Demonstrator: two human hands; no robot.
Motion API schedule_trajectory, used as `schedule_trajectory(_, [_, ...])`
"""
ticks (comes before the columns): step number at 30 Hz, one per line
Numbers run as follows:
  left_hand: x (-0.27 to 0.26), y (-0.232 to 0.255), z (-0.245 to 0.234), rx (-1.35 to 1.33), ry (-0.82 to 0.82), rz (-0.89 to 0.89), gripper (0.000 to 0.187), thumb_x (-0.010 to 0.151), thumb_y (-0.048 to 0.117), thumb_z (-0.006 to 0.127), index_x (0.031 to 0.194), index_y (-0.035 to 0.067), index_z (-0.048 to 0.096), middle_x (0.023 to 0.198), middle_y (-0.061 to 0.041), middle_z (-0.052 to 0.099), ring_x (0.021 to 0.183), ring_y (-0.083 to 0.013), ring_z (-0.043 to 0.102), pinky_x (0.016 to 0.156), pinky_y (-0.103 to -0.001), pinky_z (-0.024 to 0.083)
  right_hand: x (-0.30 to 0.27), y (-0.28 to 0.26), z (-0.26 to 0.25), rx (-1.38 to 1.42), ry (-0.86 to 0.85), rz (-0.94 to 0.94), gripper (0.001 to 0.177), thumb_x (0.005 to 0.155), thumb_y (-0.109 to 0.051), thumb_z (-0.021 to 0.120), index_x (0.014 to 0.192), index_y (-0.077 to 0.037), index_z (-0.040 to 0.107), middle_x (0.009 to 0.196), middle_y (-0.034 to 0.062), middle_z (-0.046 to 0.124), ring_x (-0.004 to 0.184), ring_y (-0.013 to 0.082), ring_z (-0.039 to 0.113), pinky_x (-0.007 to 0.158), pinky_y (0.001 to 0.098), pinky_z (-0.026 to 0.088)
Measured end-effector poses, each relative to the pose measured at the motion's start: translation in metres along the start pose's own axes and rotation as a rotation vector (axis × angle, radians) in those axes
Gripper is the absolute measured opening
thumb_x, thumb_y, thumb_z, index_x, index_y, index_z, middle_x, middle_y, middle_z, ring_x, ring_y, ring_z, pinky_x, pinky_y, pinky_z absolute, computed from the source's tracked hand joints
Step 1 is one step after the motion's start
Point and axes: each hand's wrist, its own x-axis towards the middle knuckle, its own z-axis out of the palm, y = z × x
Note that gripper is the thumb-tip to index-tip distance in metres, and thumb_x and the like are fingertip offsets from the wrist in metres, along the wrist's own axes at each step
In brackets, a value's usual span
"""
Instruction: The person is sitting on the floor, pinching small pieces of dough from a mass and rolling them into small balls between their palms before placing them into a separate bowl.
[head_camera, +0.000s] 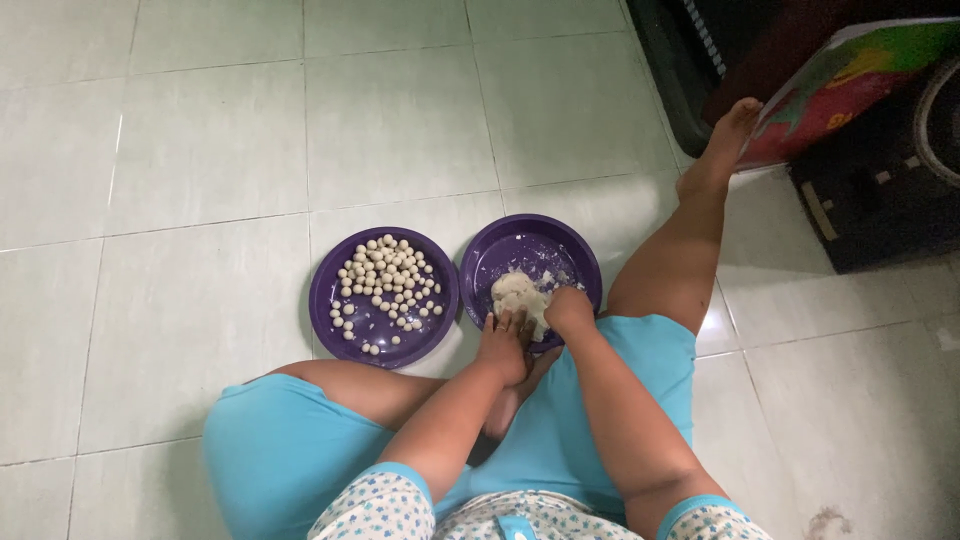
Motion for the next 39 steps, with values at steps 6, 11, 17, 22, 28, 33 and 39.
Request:
schedule_trajectory(6, [-0.001, -0.002, 0.004, -0.024, 0.025, 0.011, 0.066, 0.103, 0.034, 0.037, 0.163, 0.020, 0.014, 0.171, -0.006, 0.007, 0.157, -0.0309, 0.005, 0.126, -0.056, -0.001, 0.005, 0.008, 0.001, 0.034, -0.012, -0.002, 0.031, 0.085, -0.009, 0.064, 0.106, 0.013, 0.071, 0.094, 0.0280, 0.071, 0.091, 0.0359, 0.071, 0.074, 0.0427, 0.060])
schedule_trajectory(11, [-0.011, 0.000, -0.008, -0.037, 0.043, 0.014, 0.065, 0.103, 0.034, 0.032, 0.164, 0.022, 0.012, 0.171, -0.004, 0.005, 0.157, -0.0316, 0.003, 0.127, -0.056, -0.001, 0.004, 0.006, 0.008, -0.158, -0.023, -0.061, 0.027, 0.092, -0.007, 0.057, 0.106, 0.012, 0.070, 0.096, 0.0257, 0.071, 0.097, 0.0365, 0.072, 0.082, 0.0440, 0.061])
schedule_trajectory(17, [-0.003, 0.000, 0.003, 0.031, -0.004, 0.030, 0.066, 0.101, 0.030, 0.032, 0.163, 0.028, 0.011, 0.171, -0.007, 0.005, 0.157, -0.0342, -0.001, 0.125, -0.059, -0.004, -0.046, -0.038, -0.013, -0.289, -0.088, -0.049, 0.027, 0.094, -0.006, 0.056, 0.111, 0.009, 0.070, 0.101, 0.0233, 0.073, 0.100, 0.0342, 0.072, 0.088, 0.0447, 0.060])
schedule_trajectory(22, [0.012, -0.005, 0.019, 0.004, 0.008, 0.031, 0.063, 0.101, 0.043, 0.033, 0.161, 0.031, 0.019, 0.172, -0.004, 0.003, 0.157, -0.0327, 0.000, 0.125, -0.060, -0.004, -0.058, -0.040, -0.017, -0.463, -0.117, -0.141, 0.029, 0.096, -0.011, 0.053, 0.107, 0.007, 0.072, 0.097, 0.0202, 0.074, 0.098, 0.0317, 0.072, 0.088, 0.0393, 0.059])
schedule_trajectory(28, [-0.001, -0.004, 0.004, -0.093, 0.034, 0.035, 0.064, 0.100, 0.040, 0.035, 0.162, 0.033, 0.021, 0.172, -0.003, 0.006, 0.157, -0.0302, 0.005, 0.126, -0.058, 0.002, -0.047, -0.022, -0.023, -0.187, -0.045, -0.145, 0.032, 0.093, -0.013, 0.052, 0.102, 0.009, 0.074, 0.096, 0.0271, 0.074, 0.099, 0.0407, 0.072, 0.085, 0.0465, 0.058])
schedule_trajectory(33, [-0.011, -0.024, -0.013, -0.639, 0.084, -0.039, 0.066, 0.098, 0.036, 0.046, 0.160, 0.023, 0.027, 0.163, -0.008, 0.029, 0.151, -0.0309, 0.026, 0.124, -0.052, 0.019, -0.024, -0.021, -0.018, 0.477, 0.009, -0.148, 0.029, 0.101, -0.023, 0.056, 0.096, 0.000, 0.073, 0.070, 0.0137, 0.068, 0.064, 0.0243, 0.066, 0.058, 0.0354, 0.053])
schedule_trajectory(39, [-0.062, -0.054, -0.030, -1.571, 0.520, -0.081, 0.049, 0.098, 0.031, 0.058, 0.143, 0.013, 0.058, 0.144, -0.016, 0.058, 0.139, -0.0309, 0.049, 0.118, -0.045, 0.037, -0.081, -0.088, -0.028, 0.920, -0.063, -0.279, 0.022, 0.100, -0.009, 0.059, 0.108, 0.008, 0.069, 0.072, 0.0122, 0.067, 0.063, 0.0139, 0.060, 0.058, 0.0242, 0.051])
